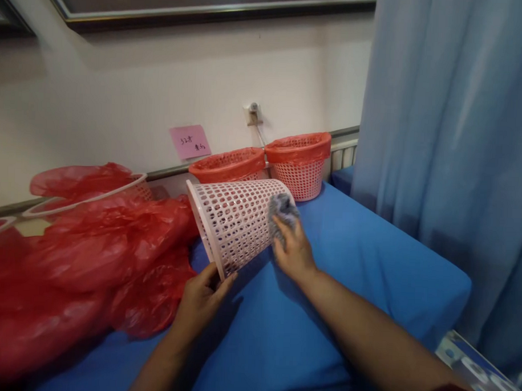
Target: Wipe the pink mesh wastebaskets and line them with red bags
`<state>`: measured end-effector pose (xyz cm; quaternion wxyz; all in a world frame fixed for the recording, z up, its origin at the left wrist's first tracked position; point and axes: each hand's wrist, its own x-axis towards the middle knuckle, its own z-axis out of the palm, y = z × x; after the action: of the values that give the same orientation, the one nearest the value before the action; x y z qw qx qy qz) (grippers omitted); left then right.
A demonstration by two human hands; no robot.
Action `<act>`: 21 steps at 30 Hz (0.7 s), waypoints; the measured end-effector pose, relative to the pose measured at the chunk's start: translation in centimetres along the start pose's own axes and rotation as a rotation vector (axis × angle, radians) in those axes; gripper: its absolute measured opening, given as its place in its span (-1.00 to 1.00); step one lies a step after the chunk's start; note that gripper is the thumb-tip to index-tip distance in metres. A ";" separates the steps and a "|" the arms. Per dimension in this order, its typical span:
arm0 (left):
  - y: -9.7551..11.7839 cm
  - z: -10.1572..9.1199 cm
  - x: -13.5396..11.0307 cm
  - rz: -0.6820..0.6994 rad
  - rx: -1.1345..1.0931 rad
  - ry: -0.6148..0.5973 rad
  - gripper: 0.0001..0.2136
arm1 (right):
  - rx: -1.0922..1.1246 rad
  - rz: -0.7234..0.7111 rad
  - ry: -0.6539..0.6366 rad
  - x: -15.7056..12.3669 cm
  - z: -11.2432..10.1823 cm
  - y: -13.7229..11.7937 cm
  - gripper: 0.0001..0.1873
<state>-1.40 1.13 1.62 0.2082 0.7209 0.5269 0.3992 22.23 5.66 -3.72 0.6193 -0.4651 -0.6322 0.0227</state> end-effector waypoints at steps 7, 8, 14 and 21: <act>0.1 0.1 -0.4 0.118 0.039 0.021 -0.79 | 0.081 -0.537 -0.184 -2.5 0.7 -5.3 -0.67; 0.1 0.0 -0.4 0.099 0.027 0.058 -0.77 | 0.056 -0.447 -0.129 -2.0 0.7 -4.5 -0.67; 0.0 -0.4 -0.1 0.019 -0.174 0.189 -0.71 | -0.061 0.353 0.145 2.1 -0.5 3.3 -0.49; -0.4 -0.2 -0.3 0.023 -0.186 0.150 -0.66 | 0.043 -0.364 -0.150 -2.0 0.7 -3.3 -0.52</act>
<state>-1.87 1.02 1.33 0.2298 0.6725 0.4934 0.5015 19.42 2.86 -3.39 0.5740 -0.3271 -0.7496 -0.0414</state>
